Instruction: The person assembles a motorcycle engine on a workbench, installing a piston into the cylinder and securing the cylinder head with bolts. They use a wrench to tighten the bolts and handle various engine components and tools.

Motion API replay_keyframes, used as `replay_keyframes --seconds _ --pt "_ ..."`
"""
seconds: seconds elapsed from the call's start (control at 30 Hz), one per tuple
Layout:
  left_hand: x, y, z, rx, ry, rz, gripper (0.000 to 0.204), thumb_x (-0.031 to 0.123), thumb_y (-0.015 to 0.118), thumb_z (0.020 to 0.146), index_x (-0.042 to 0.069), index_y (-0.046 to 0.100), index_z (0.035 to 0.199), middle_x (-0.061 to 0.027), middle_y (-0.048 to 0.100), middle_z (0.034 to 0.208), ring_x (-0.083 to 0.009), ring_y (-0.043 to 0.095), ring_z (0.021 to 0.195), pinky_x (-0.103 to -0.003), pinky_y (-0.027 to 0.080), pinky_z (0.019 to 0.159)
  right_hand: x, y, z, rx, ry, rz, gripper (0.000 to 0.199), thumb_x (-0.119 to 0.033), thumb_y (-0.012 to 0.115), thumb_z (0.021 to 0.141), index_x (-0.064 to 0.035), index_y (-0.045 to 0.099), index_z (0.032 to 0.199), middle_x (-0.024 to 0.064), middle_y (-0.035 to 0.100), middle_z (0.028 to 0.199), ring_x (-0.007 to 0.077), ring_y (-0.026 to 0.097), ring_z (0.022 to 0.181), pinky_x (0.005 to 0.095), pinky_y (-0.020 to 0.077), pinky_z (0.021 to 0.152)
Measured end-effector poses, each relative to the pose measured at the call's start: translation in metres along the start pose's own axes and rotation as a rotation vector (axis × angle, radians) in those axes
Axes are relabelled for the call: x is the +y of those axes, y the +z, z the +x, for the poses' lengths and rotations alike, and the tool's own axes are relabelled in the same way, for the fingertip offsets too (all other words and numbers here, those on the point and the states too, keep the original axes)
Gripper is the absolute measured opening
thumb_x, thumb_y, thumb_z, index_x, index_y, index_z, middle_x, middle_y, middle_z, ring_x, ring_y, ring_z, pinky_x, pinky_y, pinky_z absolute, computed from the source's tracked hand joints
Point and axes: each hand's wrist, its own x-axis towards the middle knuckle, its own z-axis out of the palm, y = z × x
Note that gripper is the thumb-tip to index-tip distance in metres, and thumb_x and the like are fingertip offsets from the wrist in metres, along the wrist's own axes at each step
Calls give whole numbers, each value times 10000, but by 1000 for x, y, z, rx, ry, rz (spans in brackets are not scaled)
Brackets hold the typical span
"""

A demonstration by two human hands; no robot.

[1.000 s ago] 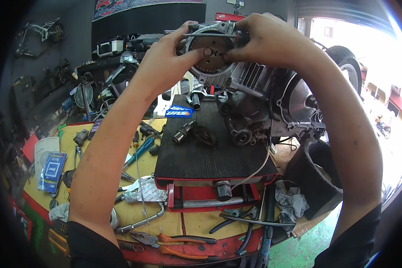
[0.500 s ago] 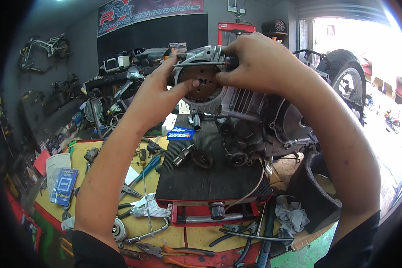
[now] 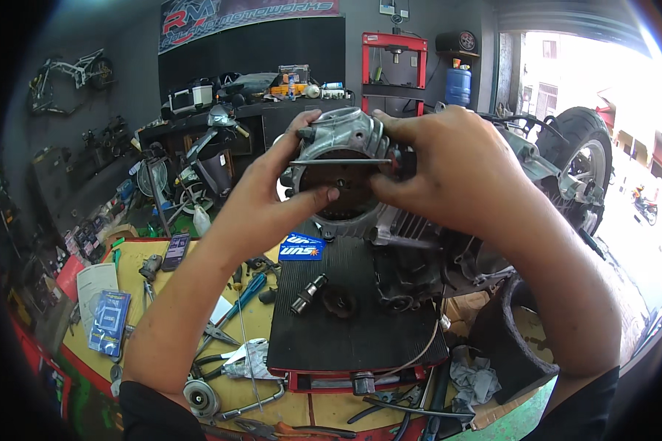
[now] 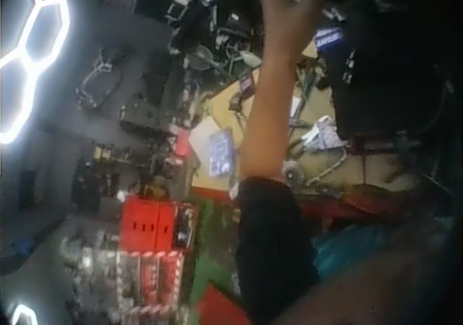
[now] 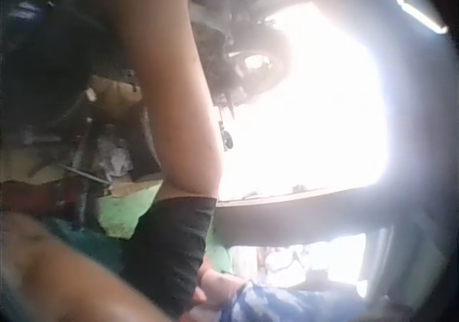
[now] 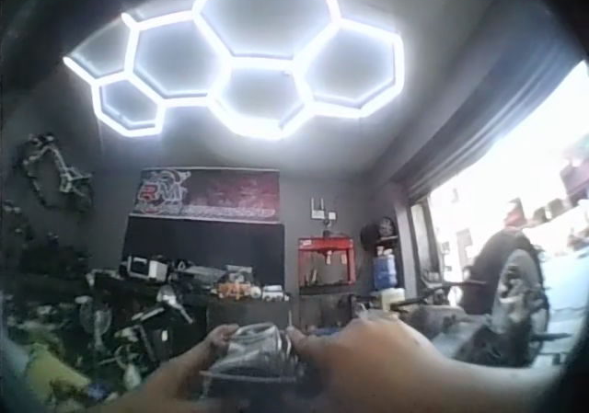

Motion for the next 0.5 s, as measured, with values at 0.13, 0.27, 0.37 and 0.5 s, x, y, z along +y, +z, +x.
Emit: replay_keyframes --seconds 0.13,0.27,0.37,0.5 --pt "-11 5 -1 29 14 -103 850 106 790 899 80 377 1642 -159 639 1423 -226 548 1368 -379 387 1184 -6 1 -2 7 27 -13 370 -364 774 799 -73 760 1026 162 758 834 381 751 857 505 600 809" --pt "-17 5 0 30 68 -102 840 110 785 896 61 385 1633 -165 652 1403 -229 567 1344 -382 403 1171 -8 3 -3 20 56 -7 365 -360 786 789 -82 766 1025 163 755 812 388 750 832 506 598 804" --pt "-12 6 0 34 73 -87 826 113 777 894 46 393 1622 -176 668 1378 -240 593 1318 -382 415 1160 -10 2 -3 24 60 -33 367 -360 787 789 -83 772 1028 167 759 828 381 752 849 505 598 807" --pt "-13 1 -2 -4 63 -14 837 40 758 926 91 351 1656 -105 599 1452 -162 551 1323 -324 427 1140 -7 4 -2 21 19 -27 393 -376 788 794 -75 777 1047 161 772 859 378 756 876 495 601 830"
